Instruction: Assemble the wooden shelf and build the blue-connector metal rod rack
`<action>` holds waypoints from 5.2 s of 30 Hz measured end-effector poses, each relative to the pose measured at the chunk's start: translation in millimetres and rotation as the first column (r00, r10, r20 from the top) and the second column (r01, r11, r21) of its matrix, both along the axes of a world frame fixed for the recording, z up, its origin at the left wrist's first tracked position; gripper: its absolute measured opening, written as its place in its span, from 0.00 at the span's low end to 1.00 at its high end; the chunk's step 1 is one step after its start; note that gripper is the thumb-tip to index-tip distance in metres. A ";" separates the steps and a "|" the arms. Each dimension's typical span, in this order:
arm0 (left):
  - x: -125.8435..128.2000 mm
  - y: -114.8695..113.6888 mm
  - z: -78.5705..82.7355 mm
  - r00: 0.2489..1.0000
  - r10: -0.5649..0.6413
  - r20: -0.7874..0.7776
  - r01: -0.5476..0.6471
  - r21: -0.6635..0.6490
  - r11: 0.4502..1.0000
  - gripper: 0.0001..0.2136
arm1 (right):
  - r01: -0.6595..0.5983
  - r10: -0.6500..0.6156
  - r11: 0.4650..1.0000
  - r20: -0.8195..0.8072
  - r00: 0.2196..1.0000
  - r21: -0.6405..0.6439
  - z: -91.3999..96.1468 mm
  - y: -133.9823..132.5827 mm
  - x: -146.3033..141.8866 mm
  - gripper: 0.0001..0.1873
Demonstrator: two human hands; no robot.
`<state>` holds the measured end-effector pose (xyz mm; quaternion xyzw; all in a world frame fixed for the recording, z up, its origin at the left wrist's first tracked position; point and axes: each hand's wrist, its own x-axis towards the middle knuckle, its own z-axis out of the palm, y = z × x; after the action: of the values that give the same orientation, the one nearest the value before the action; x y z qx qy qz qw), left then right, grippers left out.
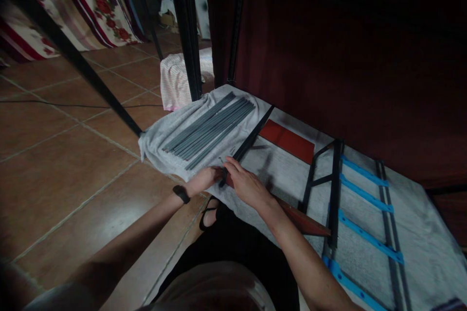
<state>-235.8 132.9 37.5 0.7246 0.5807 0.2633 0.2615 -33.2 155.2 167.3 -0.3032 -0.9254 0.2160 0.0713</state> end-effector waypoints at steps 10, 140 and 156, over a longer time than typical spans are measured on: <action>-4.7 1.9 -3.9 0.993 -0.117 -0.028 0.116 -0.006 0.993 0.10 | 0.007 -0.007 1.000 0.005 1.000 0.001 3.0 -2.2 -1.3 0.28; 3.6 6.1 -1.4 0.969 -0.071 -0.235 0.070 -0.011 0.997 0.09 | 0.015 -0.015 0.999 0.006 1.000 0.035 -0.8 -1.5 1.2 0.27; 7.2 3.8 -10.7 0.974 -0.015 -0.225 0.018 0.012 1.000 0.10 | 0.020 -0.021 0.999 0.015 1.000 0.034 -1.0 -1.5 0.5 0.28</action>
<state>-228.7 136.7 26.8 0.7564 0.5986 0.1816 0.1911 -32.7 153.7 166.3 -0.3130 -0.9263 0.1971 0.0716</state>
